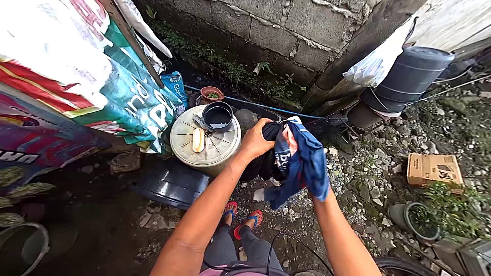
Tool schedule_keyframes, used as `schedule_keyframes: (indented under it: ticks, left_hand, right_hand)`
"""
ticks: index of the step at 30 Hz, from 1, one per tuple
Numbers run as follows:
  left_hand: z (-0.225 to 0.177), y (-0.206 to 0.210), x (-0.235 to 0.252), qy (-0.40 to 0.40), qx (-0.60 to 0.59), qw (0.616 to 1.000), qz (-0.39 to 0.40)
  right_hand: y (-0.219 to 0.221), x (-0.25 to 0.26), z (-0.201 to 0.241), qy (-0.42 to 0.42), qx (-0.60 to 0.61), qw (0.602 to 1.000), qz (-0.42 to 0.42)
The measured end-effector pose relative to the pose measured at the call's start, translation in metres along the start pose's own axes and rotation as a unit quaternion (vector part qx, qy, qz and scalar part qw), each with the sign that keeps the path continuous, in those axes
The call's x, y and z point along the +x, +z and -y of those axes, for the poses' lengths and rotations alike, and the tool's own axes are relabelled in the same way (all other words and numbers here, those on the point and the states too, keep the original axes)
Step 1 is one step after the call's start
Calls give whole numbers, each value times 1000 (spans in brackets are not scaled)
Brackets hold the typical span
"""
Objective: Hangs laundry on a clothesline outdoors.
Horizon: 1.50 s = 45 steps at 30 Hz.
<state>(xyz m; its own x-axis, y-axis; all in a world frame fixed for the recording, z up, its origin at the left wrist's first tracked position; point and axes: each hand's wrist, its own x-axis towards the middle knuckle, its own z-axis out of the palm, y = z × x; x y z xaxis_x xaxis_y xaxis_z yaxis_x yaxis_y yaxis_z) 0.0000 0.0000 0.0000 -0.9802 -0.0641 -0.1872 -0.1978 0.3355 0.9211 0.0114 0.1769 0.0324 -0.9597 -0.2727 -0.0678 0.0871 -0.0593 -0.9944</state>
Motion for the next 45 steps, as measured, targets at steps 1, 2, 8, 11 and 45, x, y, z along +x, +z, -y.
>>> schedule_keyframes:
  ticks: [1, 2, 8, 11, 45]
  left_hand:
    - [-3, 1, -3, -11, 30, 1000, 0]
    - [-7, 2, -5, -18, 50, 999, 5]
    - [5, -18, -6, 82, -44, 996, 18]
    - [19, -35, -5, 86, -145, 985, -24]
    - [167, -60, 8, -240, 328, 911, 65]
  right_hand:
    - [-12, 3, -19, 32, 30, 999, 5]
    - [-16, 5, -27, 59, 57, 997, -15]
    - [-40, 4, -52, -31, 248, 964, -90]
    - [-53, -6, -46, -113, 156, 965, -177]
    - [-115, -100, -93, 16, 215, 954, -209]
